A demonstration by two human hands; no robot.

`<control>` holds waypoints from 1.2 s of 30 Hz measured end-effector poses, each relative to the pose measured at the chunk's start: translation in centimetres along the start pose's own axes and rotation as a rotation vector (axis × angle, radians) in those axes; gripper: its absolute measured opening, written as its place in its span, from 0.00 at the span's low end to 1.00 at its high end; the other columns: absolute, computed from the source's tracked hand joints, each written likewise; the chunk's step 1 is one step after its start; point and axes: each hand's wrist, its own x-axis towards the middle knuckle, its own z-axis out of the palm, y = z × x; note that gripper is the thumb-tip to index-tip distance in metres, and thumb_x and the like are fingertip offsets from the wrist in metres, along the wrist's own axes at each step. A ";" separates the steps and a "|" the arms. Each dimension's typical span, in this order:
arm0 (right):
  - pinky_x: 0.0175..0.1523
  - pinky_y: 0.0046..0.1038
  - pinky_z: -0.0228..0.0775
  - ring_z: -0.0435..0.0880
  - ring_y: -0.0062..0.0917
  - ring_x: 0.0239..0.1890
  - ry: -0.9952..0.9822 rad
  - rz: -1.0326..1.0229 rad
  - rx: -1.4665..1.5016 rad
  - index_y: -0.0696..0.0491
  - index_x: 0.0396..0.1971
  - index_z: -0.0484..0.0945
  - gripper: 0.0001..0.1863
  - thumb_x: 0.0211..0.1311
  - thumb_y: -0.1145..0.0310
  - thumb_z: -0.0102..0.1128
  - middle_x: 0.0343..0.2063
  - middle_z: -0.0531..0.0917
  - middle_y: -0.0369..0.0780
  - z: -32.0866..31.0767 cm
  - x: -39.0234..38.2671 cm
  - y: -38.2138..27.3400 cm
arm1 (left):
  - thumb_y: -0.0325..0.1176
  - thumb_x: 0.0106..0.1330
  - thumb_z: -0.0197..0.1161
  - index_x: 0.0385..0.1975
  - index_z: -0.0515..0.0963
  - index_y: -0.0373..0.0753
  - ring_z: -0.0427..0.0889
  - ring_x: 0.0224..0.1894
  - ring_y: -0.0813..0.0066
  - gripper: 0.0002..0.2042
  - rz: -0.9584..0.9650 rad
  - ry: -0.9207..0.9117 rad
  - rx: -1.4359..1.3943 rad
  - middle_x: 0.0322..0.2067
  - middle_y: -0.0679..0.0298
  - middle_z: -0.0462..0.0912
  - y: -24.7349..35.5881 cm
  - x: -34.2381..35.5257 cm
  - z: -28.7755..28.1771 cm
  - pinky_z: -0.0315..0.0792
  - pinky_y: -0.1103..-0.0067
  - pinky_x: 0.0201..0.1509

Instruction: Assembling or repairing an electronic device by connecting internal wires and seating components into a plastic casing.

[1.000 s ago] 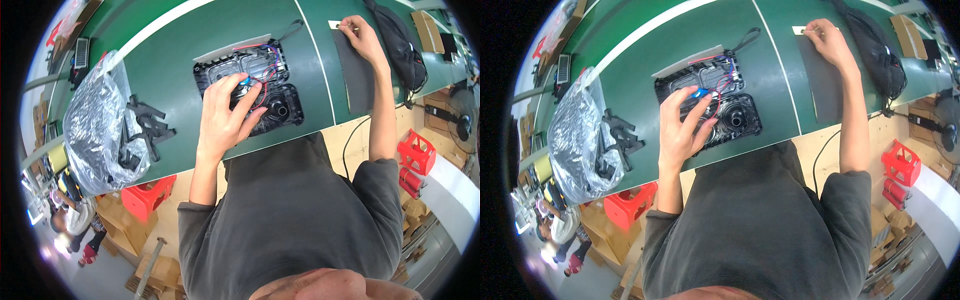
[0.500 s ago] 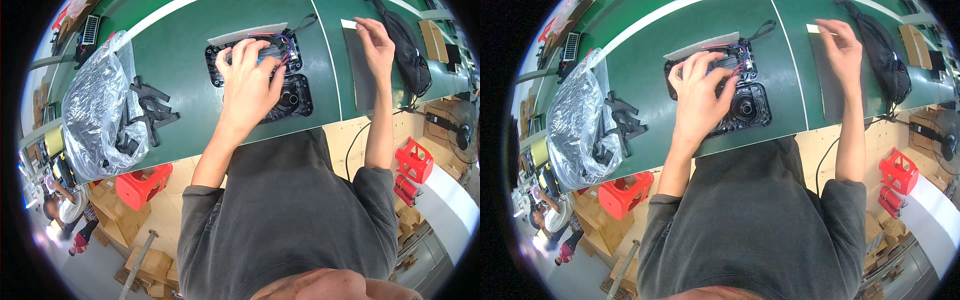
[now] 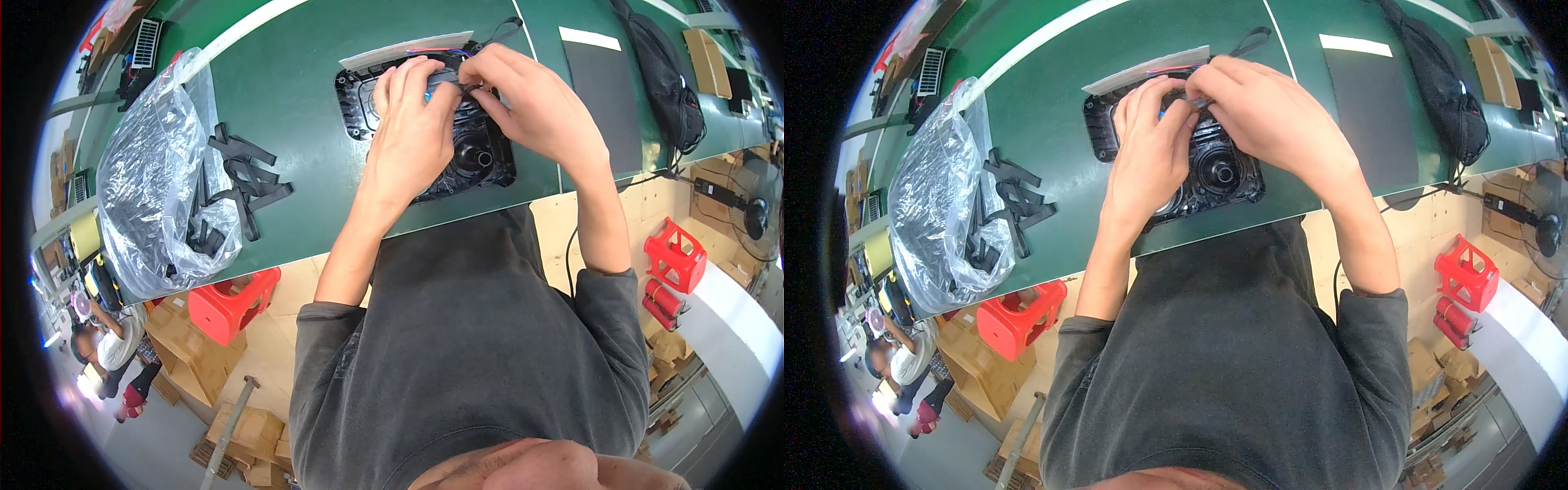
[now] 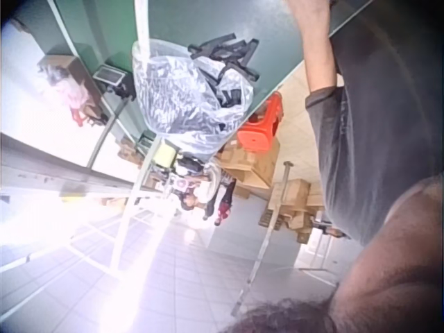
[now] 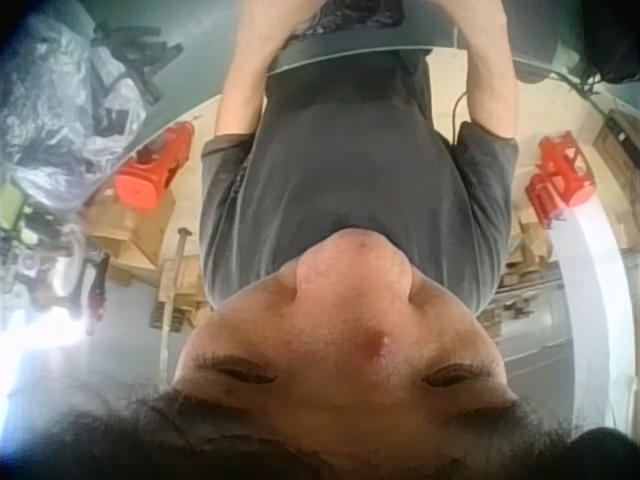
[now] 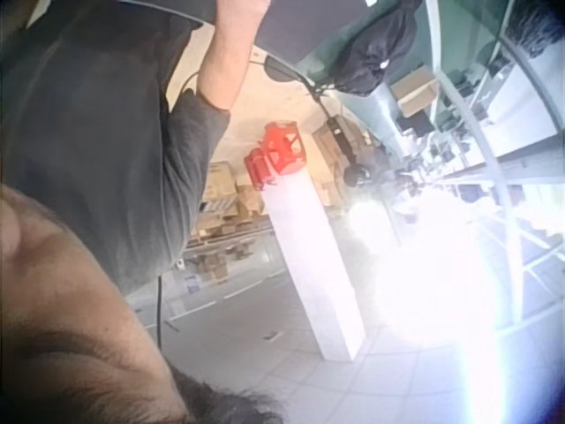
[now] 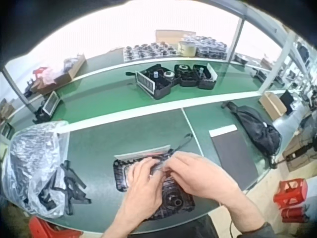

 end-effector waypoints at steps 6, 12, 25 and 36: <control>0.43 0.34 0.81 0.87 0.36 0.41 0.291 0.068 0.024 0.54 0.40 0.86 0.12 0.55 0.76 0.77 0.39 0.84 0.40 2.0 -1.9 1.0 | 0.25 0.68 0.66 0.45 0.81 0.35 0.72 0.67 0.49 0.08 0.006 -0.002 -0.010 0.59 0.53 0.77 -0.2 -0.1 -0.1 0.61 0.57 0.73; 0.42 0.31 0.79 0.83 0.32 0.39 0.258 0.043 0.040 0.54 0.42 0.89 0.11 0.59 0.77 0.74 0.42 0.83 0.38 3.5 -2.8 1.3 | 0.24 0.68 0.66 0.44 0.80 0.36 0.72 0.67 0.50 0.07 0.012 -0.007 -0.016 0.59 0.53 0.77 -0.3 -0.3 0.0 0.60 0.55 0.73; 0.68 0.32 0.63 0.69 0.36 0.60 -0.211 0.006 0.352 0.57 0.49 0.81 0.09 0.72 0.75 0.63 0.52 0.70 0.43 1.7 -0.9 5.0 | 0.26 0.65 0.71 0.46 0.83 0.41 0.82 0.50 0.69 0.11 0.090 0.048 -0.004 0.39 0.67 0.82 0.2 0.7 -0.5 0.65 0.61 0.63; 0.54 0.30 0.76 0.79 0.30 0.51 0.104 0.153 0.468 0.54 0.40 0.89 0.08 0.61 0.74 0.75 0.50 0.77 0.39 2.6 -1.8 4.6 | 0.26 0.56 0.68 0.40 0.83 0.37 0.82 0.49 0.69 0.12 0.323 -0.105 0.274 0.37 0.64 0.80 -0.2 2.4 -1.7 0.71 0.63 0.63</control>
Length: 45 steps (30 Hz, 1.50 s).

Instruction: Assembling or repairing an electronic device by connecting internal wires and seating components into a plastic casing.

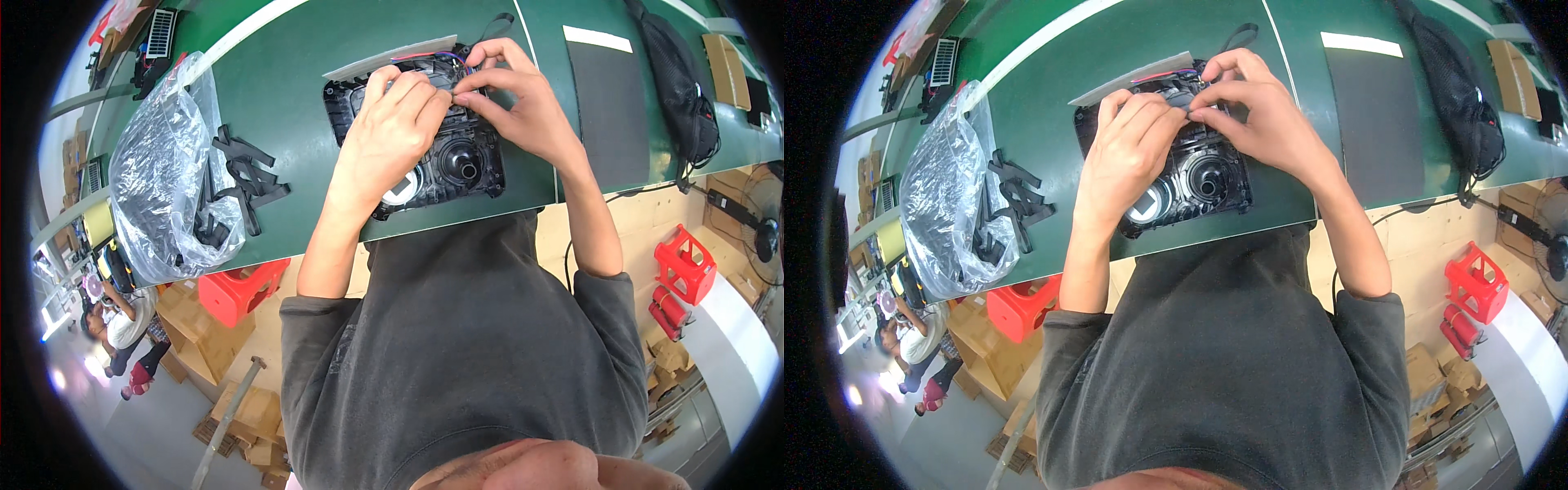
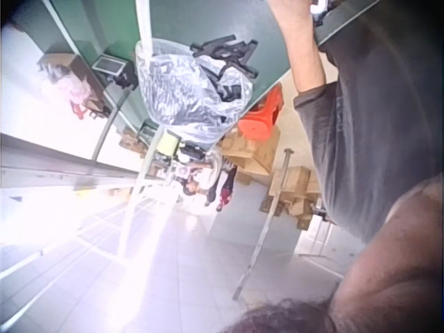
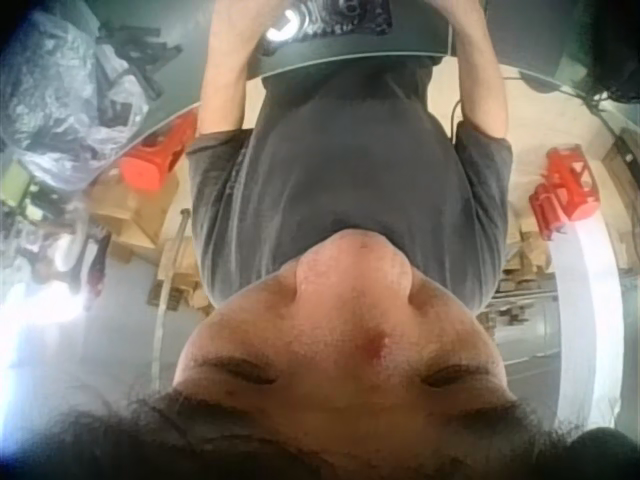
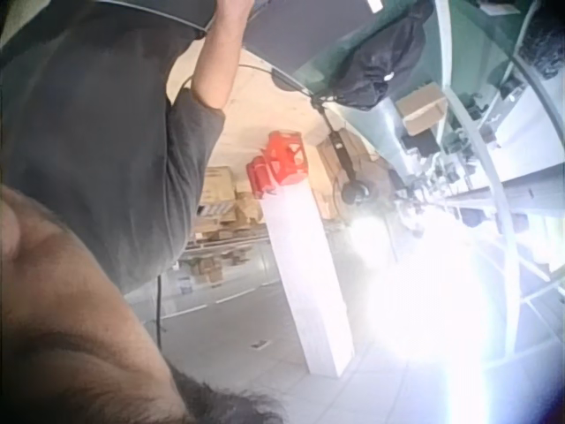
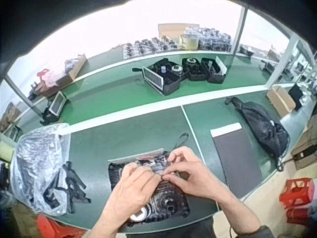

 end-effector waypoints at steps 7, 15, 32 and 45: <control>0.56 0.31 0.78 0.81 0.28 0.47 0.000 -0.077 -0.002 0.57 0.42 0.88 0.11 0.59 0.80 0.74 0.51 0.79 0.39 -0.7 -0.8 0.7 | 0.26 0.62 0.72 0.44 0.83 0.37 0.83 0.48 0.68 0.11 -0.095 0.109 -0.132 0.38 0.64 0.83 1.0 0.0 1.6 0.70 0.65 0.60; 0.52 0.30 0.80 0.85 0.31 0.46 -0.112 -0.096 -0.196 0.59 0.42 0.85 0.08 0.64 0.79 0.71 0.50 0.80 0.40 -1.4 -0.6 -0.3 | 0.24 0.61 0.74 0.41 0.85 0.37 0.85 0.43 0.64 0.10 -0.172 0.176 -0.375 0.36 0.63 0.85 0.4 -0.4 2.2 0.71 0.66 0.59; 0.54 0.33 0.76 0.80 0.36 0.51 -0.241 0.038 -0.666 0.59 0.36 0.87 0.06 0.58 0.78 0.69 0.43 0.79 0.40 -0.9 2.1 -5.2 | 0.27 0.60 0.73 0.39 0.88 0.37 0.85 0.48 0.65 0.09 -0.138 -0.105 -0.241 0.38 0.62 0.87 -0.4 0.4 0.2 0.70 0.63 0.64; 0.58 0.31 0.76 0.86 0.32 0.51 -0.093 0.100 -0.206 0.56 0.49 0.88 0.10 0.72 0.72 0.65 0.47 0.84 0.41 -6.2 -2.5 -1.6 | 0.75 0.36 0.77 0.39 0.82 0.43 0.75 0.63 0.49 0.41 -0.006 -0.138 -0.048 0.54 0.53 0.77 -3.3 -11.1 -2.4 0.53 0.46 0.77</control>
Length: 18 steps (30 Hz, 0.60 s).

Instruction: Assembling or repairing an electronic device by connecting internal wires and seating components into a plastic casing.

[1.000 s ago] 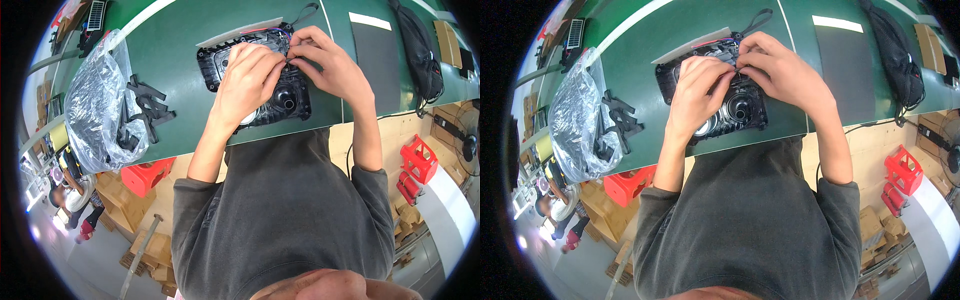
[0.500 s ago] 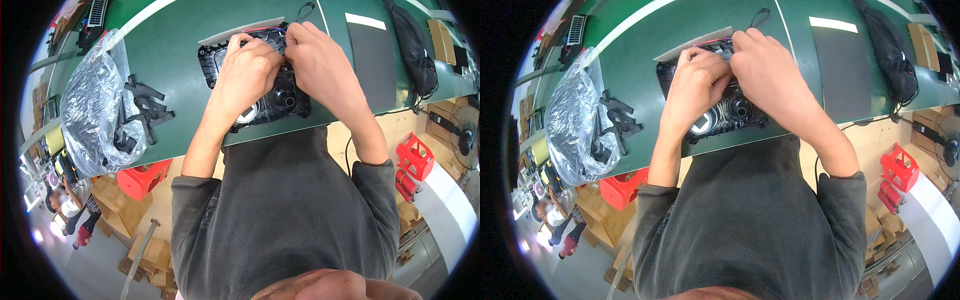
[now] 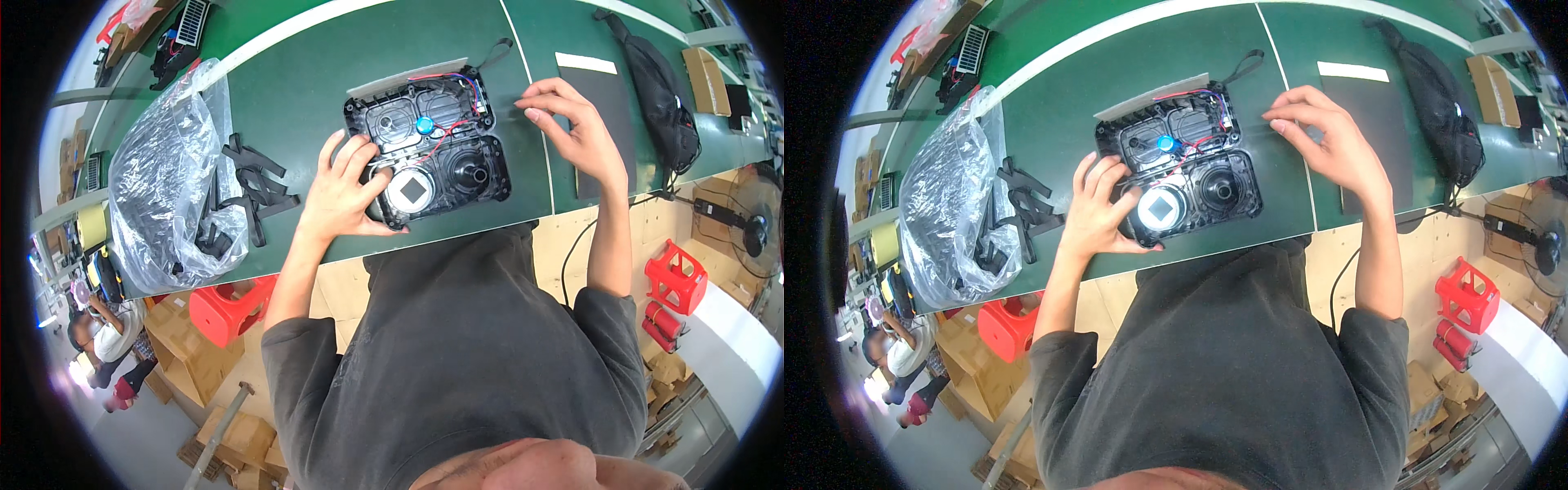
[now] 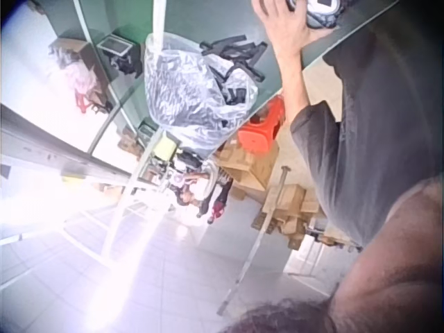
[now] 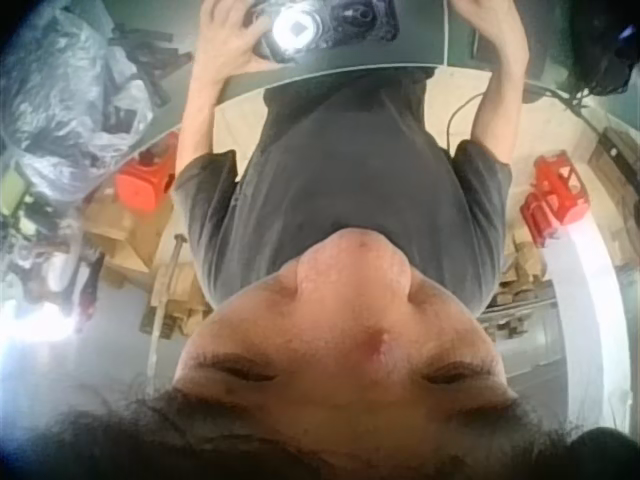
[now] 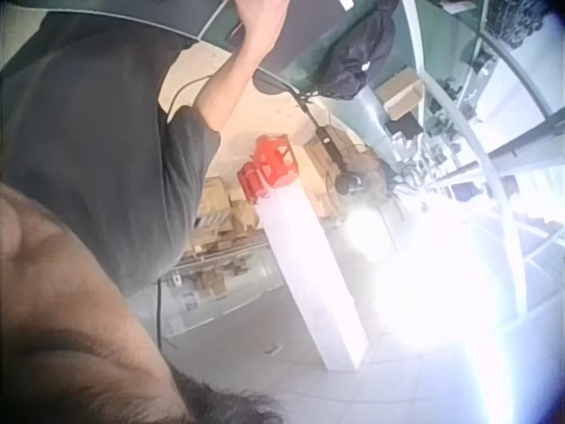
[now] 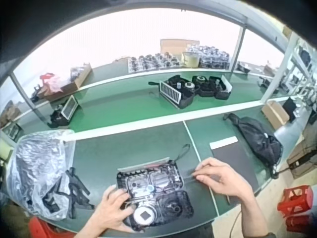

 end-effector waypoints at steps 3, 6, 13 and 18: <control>0.58 0.30 0.76 0.86 0.32 0.50 0.038 0.046 0.013 0.57 0.48 0.88 0.09 0.72 0.72 0.66 0.47 0.86 0.42 -1.0 -0.4 0.9 | 0.75 0.36 0.77 0.35 0.81 0.44 0.77 0.61 0.53 0.39 -0.075 0.051 0.037 0.52 0.55 0.79 2.7 0.1 0.6 0.52 0.50 0.75; 0.58 0.30 0.77 0.87 0.31 0.50 0.120 0.067 -0.032 0.58 0.46 0.88 0.09 0.72 0.71 0.67 0.46 0.87 0.43 -2.5 -0.5 1.6 | 0.69 0.42 0.77 0.35 0.82 0.44 0.78 0.58 0.58 0.33 -0.079 -0.007 0.003 0.50 0.56 0.80 4.2 0.4 0.6 0.60 0.54 0.71; 0.58 0.28 0.74 0.85 0.29 0.49 0.141 0.036 -0.209 0.58 0.48 0.87 0.11 0.73 0.70 0.66 0.48 0.87 0.40 -11.4 5.6 7.3 | 0.56 0.46 0.79 0.28 0.80 0.44 0.77 0.44 0.60 0.23 0.061 -0.015 -0.049 0.39 0.60 0.75 2.2 2.4 1.0 0.71 0.62 0.56; 0.68 0.38 0.72 0.77 0.44 0.65 0.282 -0.081 -0.797 0.49 0.61 0.81 0.22 0.70 0.61 0.68 0.62 0.79 0.47 -18.5 15.4 18.4 | 0.53 0.41 0.83 0.27 0.78 0.41 0.77 0.43 0.55 0.25 -0.030 0.149 0.052 0.38 0.57 0.75 -1.7 5.8 0.2 0.68 0.61 0.47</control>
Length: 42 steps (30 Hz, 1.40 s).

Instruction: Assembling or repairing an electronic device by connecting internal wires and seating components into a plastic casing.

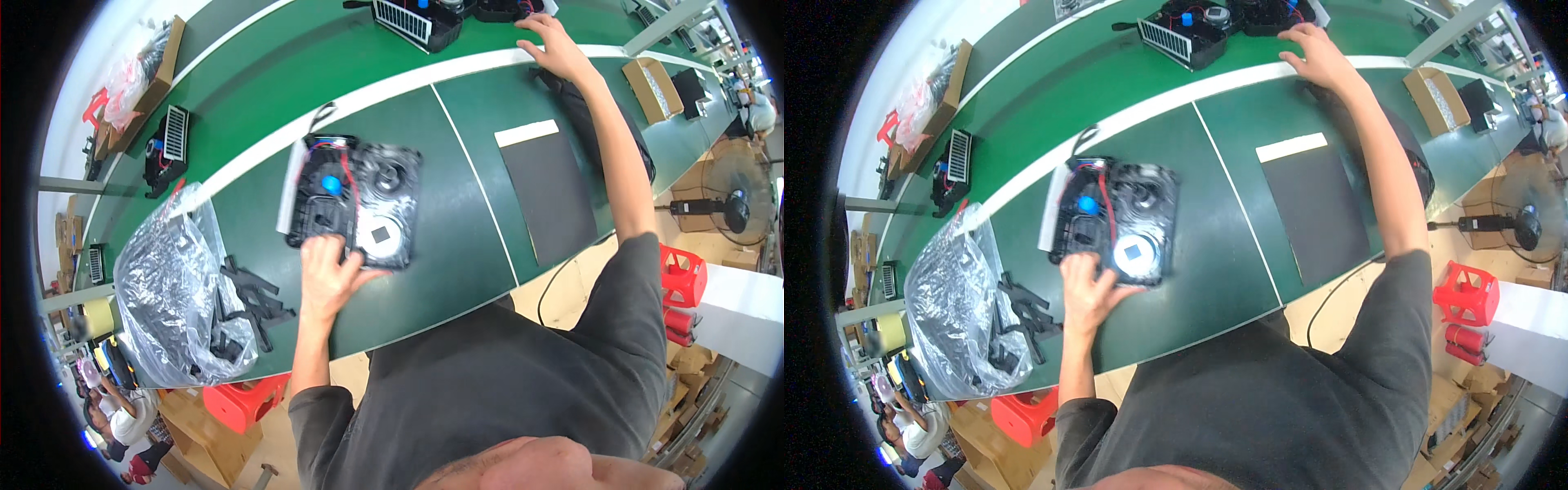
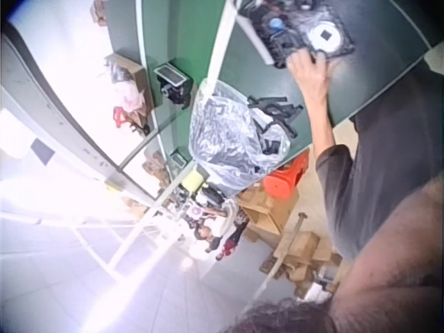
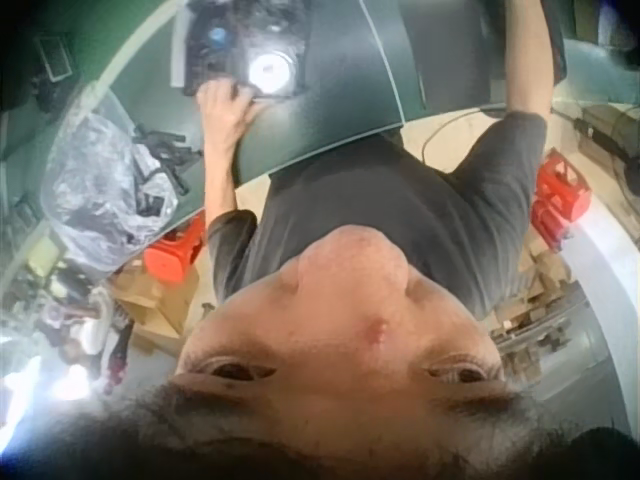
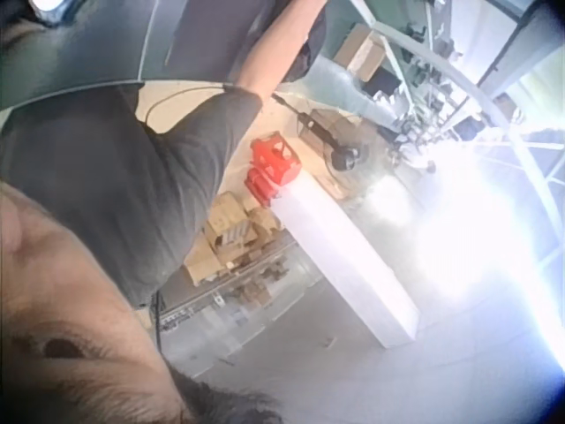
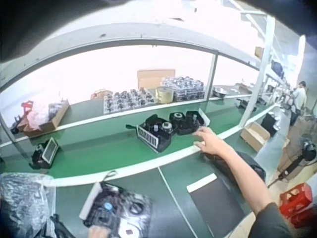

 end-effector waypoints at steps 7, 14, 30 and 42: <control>0.71 0.60 0.60 0.71 0.53 0.71 -0.242 0.255 -0.385 0.34 0.71 0.75 0.45 0.58 0.24 0.64 0.66 0.76 0.54 8.2 7.5 10.1 | 0.53 0.44 0.84 0.30 0.81 0.40 0.78 0.44 0.54 0.25 -0.123 0.357 0.235 0.41 0.57 0.77 -14.2 11.9 4.2 0.68 0.62 0.48; 0.59 0.43 0.77 0.86 0.48 0.54 -0.180 0.272 -0.013 0.57 0.57 0.84 0.44 0.53 0.34 0.77 0.49 0.87 0.55 7.9 9.1 12.0 | 0.60 0.52 0.78 0.28 0.85 0.36 0.77 0.42 0.55 0.27 -0.262 0.308 0.339 0.33 0.57 0.78 -20.9 19.7 9.9 0.69 0.64 0.48; 0.51 0.40 0.78 0.84 0.41 0.49 -0.199 -0.398 0.352 0.55 0.38 0.87 0.31 0.25 0.62 0.85 0.43 0.83 0.42 -4.9 -11.4 -22.2 | 0.60 0.52 0.79 0.66 0.78 0.47 0.73 0.70 0.50 0.41 0.161 0.060 -0.150 0.68 0.52 0.73 -1.0 4.4 -1.8 0.64 0.53 0.75; 0.72 0.48 0.63 0.76 0.38 0.65 -0.366 -0.663 0.485 0.46 0.57 0.84 0.43 0.34 0.46 0.81 0.62 0.79 0.42 -5.5 -14.3 -29.5 | 0.57 0.48 0.82 0.72 0.69 0.35 0.76 0.61 0.52 0.52 -0.167 -0.252 -0.169 0.59 0.50 0.74 7.0 -3.9 -3.5 0.65 0.56 0.71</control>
